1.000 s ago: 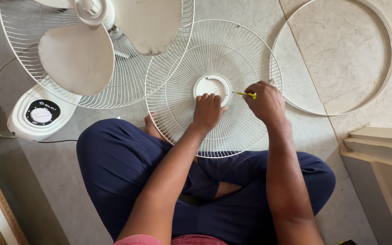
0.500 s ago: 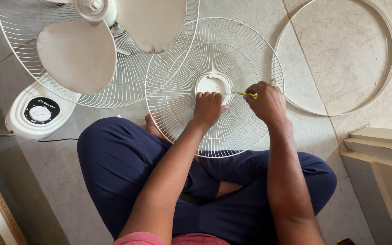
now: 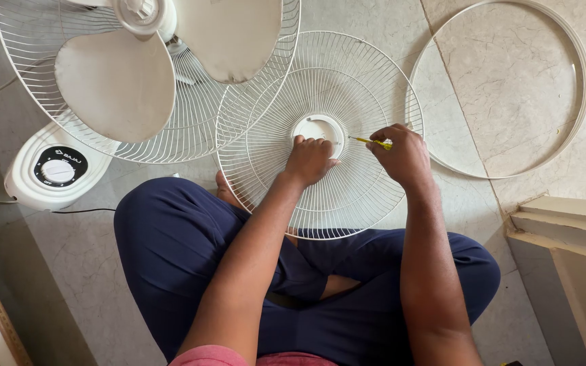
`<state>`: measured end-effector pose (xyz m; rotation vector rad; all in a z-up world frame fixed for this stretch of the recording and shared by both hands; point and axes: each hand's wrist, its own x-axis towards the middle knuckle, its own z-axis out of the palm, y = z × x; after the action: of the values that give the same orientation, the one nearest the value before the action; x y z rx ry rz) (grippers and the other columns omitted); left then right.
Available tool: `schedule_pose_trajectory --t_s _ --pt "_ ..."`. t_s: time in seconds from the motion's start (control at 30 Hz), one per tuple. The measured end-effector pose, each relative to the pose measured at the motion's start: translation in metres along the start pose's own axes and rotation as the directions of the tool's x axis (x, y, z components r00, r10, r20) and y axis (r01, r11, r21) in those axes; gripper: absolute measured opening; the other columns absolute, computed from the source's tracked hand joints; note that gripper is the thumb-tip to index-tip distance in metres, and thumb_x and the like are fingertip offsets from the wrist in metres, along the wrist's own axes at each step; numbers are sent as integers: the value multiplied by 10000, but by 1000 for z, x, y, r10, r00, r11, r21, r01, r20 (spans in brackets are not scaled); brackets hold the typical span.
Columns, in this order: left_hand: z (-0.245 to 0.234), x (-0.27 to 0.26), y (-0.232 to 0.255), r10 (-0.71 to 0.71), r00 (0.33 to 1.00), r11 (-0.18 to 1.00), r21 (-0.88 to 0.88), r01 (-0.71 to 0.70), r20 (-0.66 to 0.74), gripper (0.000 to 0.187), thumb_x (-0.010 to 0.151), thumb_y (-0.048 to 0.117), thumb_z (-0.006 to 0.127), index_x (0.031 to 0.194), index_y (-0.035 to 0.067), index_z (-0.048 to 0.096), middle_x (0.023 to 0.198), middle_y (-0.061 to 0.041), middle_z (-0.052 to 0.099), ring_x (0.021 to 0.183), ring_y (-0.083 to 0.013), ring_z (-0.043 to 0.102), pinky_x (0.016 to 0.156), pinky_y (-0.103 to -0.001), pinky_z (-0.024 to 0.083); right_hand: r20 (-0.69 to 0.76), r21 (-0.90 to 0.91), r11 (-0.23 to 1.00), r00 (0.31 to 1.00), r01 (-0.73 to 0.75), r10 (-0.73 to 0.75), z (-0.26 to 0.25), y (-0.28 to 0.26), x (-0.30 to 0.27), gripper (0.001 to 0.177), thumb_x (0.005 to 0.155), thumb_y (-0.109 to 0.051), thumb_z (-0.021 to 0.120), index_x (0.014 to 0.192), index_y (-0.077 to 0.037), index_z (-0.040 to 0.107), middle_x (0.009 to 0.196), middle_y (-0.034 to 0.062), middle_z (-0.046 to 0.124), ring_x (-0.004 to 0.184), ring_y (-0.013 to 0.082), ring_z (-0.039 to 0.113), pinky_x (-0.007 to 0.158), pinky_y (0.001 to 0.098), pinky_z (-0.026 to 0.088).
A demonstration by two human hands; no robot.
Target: The person sits on the floor and uses a screwdriver to attach screws to the central hub of a fan cage. They repeatedly insert and tighten screws at multiple positions on the hub while holding the cage steady.
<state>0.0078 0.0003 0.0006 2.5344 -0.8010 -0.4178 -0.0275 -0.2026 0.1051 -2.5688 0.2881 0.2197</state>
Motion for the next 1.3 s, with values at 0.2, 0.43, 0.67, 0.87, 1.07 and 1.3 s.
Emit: schedule_pose_trajectory --t_s 0.2,0.43,0.67,0.87,1.07,1.3 --pt "-8 3 1 -54 991 998 -8 55 122 307 1003 369 635 980 69 699 952 -100 753 951 -271 722 1023 -509 408 16 154 983 995 -100 98 0 6 5 346 885 -331 813 1081 -48 775 948 108 757 821 220 713 732 370 565" --pt "-14 -3 -6 15 976 1000 -5 -16 -216 183 908 149 667 1058 73 738 1019 -107 751 909 -260 723 1002 -588 419 65 165 978 991 -128 119 1 1 3 354 878 -342 815 1080 -52 780 877 118 748 741 202 666 671 369 542" --pt "-68 -26 -23 -327 899 944 -150 295 -292 250 911 160 737 1132 47 710 1111 -125 698 1004 -316 665 898 -460 525 57 184 983 998 12 -23 14 -4 3 361 883 -351 803 1081 -51 772 926 108 755 808 200 696 725 362 556" --pt "-71 -81 -2 -307 799 947 -80 312 -516 306 884 169 771 1157 53 697 1292 -139 609 1211 -351 560 1038 -505 454 103 230 973 994 23 -48 33 -4 1 350 903 -343 787 1057 -30 768 902 104 766 787 193 683 719 357 548" --pt "-54 -126 21 -332 745 942 -160 295 -579 414 886 206 795 1233 35 648 1483 -241 461 1345 -442 437 1121 -588 375 217 321 942 976 -100 30 64 -16 2 341 956 -338 720 1065 -18 764 763 100 710 643 151 593 600 336 496" --pt "-39 -139 17 -486 662 865 -205 458 -570 600 873 322 803 1352 66 548 1587 -312 258 1446 -562 199 1145 -670 197 226 413 907 974 -87 -9 89 -3 4 350 998 -318 699 1057 23 752 759 128 661 633 144 556 577 322 465"
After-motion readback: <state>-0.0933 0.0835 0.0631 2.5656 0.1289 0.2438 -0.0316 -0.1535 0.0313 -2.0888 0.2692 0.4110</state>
